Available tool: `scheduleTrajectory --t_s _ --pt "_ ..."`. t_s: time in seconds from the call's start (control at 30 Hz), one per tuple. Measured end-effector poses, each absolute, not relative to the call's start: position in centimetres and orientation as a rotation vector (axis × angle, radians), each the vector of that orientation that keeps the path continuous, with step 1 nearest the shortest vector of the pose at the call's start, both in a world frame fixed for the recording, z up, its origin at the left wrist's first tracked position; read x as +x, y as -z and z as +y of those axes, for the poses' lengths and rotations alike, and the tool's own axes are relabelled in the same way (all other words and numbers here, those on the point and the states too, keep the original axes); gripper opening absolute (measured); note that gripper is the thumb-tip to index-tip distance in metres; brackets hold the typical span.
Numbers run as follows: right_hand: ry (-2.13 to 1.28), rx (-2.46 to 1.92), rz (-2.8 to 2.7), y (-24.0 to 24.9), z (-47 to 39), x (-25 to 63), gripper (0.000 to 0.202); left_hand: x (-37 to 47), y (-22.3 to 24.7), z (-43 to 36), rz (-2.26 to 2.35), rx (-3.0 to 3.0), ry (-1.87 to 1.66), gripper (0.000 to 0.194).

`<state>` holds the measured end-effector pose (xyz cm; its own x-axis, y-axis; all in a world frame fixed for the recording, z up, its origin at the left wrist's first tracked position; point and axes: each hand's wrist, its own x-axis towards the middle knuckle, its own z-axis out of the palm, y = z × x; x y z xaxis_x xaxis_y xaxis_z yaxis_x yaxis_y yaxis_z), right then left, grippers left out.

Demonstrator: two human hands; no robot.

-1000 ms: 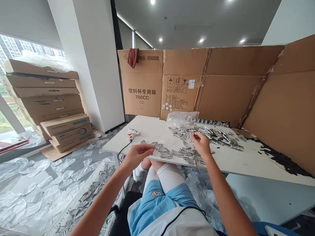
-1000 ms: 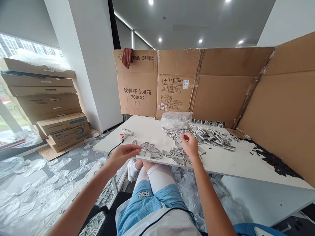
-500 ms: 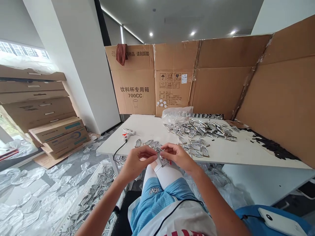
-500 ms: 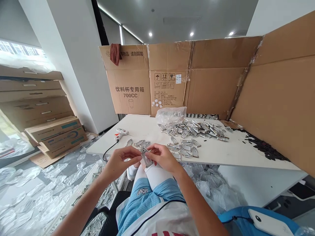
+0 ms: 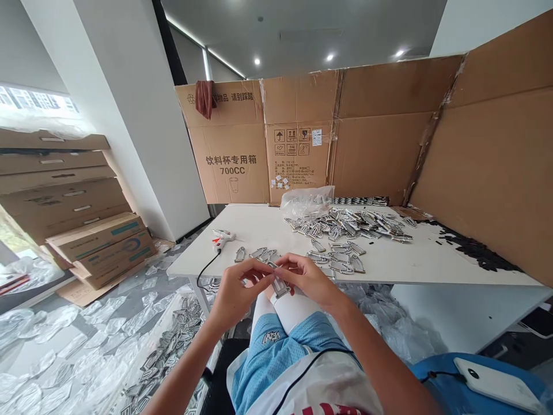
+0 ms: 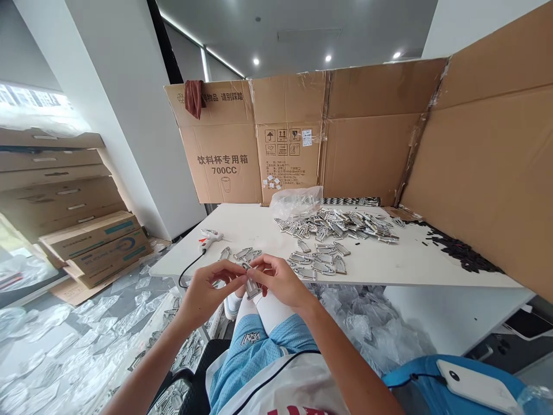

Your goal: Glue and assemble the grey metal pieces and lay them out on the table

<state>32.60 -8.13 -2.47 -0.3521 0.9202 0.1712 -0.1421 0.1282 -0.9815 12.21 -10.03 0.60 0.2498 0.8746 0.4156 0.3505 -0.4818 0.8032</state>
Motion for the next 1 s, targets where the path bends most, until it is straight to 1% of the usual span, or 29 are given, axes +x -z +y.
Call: scheduleTrajectory --t_s 0.37,1.0 --pt "-1.487 -0.804 -1.34 2.14 -8.31 32.53 0.051 12.1 -0.49 -10.07 1.073 1.955 -1.24 0.017" --pt "-1.466 -0.75 -1.414 1.86 -8.65 32.56 0.047 12.13 -0.2 -10.0 0.985 2.121 -1.316 0.009"
